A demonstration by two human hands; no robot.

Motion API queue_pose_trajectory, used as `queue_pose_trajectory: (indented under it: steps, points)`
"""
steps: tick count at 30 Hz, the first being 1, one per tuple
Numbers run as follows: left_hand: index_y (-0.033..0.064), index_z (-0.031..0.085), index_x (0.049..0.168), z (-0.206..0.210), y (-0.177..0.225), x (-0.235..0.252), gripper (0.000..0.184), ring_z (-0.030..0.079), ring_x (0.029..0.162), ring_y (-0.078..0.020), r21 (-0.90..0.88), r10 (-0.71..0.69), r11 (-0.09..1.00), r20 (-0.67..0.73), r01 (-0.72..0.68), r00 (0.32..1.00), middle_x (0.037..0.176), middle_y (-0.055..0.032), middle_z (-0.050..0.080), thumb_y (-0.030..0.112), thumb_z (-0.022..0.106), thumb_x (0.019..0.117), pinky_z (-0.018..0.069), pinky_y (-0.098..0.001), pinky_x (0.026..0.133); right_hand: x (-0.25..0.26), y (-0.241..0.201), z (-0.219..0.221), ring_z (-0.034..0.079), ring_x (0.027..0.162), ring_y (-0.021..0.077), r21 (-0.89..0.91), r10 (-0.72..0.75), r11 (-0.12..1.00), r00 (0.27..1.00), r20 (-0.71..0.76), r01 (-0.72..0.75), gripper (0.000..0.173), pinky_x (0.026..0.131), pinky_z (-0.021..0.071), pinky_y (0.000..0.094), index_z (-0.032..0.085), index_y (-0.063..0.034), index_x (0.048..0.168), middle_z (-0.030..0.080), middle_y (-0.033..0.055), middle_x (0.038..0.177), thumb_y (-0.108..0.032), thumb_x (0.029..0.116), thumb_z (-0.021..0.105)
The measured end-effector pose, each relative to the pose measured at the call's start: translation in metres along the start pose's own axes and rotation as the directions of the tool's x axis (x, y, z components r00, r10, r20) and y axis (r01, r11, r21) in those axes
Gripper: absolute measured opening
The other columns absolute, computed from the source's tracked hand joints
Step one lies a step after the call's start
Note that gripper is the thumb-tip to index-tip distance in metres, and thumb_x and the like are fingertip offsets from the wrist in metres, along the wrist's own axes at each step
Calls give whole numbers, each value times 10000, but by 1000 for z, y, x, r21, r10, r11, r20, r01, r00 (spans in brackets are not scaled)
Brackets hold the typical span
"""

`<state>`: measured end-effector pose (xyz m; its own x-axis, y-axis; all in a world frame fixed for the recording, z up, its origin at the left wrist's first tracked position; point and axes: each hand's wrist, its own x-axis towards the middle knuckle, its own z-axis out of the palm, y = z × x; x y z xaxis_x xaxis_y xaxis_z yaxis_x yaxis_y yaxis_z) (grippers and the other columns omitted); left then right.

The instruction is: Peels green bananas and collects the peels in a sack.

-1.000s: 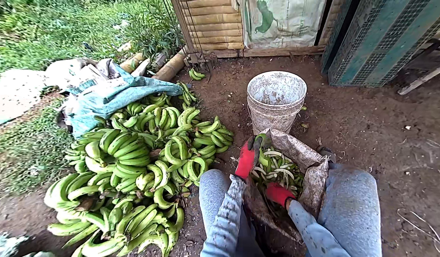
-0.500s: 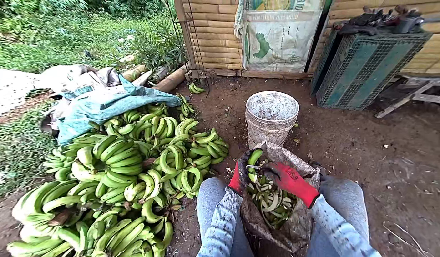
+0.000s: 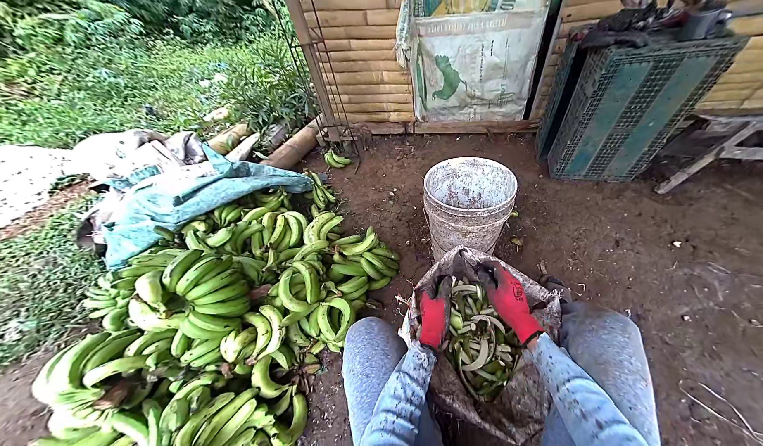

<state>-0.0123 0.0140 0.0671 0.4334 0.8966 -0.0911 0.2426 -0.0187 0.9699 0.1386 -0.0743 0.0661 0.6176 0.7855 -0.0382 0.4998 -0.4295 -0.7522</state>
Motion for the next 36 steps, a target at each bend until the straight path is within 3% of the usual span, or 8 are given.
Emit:
queue_pose_trajectory:
  steps: [5,9,13,19,23,27,34,36]
  points:
    - [38,602,1178,-14,3,26,396,582,605,-109,-531,-117,830,135,171,984,831,-56,636,315,323,1126,513,-252,540,-27,-6,-6,675,916,78,326,-272,933,888,371,150,319,851,556,285,683,-92,1259,723,43,1077,-293,1021,616]
    - [69,586,1166,-9,-6,9,427,615,570,-138,-628,-127,700,360,340,924,777,-68,643,357,275,1124,533,-277,479,-21,-14,-9,630,1213,311,-82,-179,976,956,234,203,387,1063,490,489,636,-123,1383,640,181,1317,-192,1008,571]
    - [3,574,1318,-8,-16,-4,435,644,831,-151,-298,-111,933,299,204,948,1016,-114,666,299,316,1130,567,-329,770,-1,-12,-19,624,1222,402,-174,-34,984,999,-42,26,386,1056,478,560,611,-111,1406,636,238,1320,-190,1034,545]
    - [13,567,1279,-9,-9,20,387,651,817,-141,-526,-28,849,58,54,998,975,-89,662,264,313,1129,574,-313,741,-44,-17,-6,680,1100,195,83,-262,965,945,194,250,365,1008,537,406,695,-137,1303,705,98,1209,-331,1006,608]
    - [48,586,1273,-11,-22,19,397,658,778,-144,-523,-13,842,223,131,975,956,-84,677,294,311,1125,575,-302,688,-31,-19,-3,624,1206,380,-204,-196,953,970,147,224,391,1040,494,538,651,-128,1367,625,224,1320,-242,1000,579]
    - [7,601,1344,-22,-27,3,414,653,1088,-158,-52,-66,994,390,93,919,1228,-145,672,280,391,1115,527,-347,987,-1,-9,-18,597,1247,424,-249,-83,965,996,-21,75,386,1068,459,573,620,-111,1393,613,257,1336,-186,1020,558]
    - [29,573,1095,-12,0,18,345,624,646,-152,-738,-301,639,16,215,953,790,-85,627,290,349,1117,546,-312,576,-51,-20,5,673,1109,306,-38,-254,966,966,45,256,387,980,539,482,697,-116,1306,679,176,1230,-308,975,638]
    - [26,568,1065,-12,-3,16,365,620,677,-170,-829,-303,528,19,185,953,805,-93,612,276,307,1118,548,-330,613,-55,-26,11,664,1129,319,-124,-261,955,961,94,271,409,978,538,485,690,-150,1328,674,169,1245,-360,983,628]
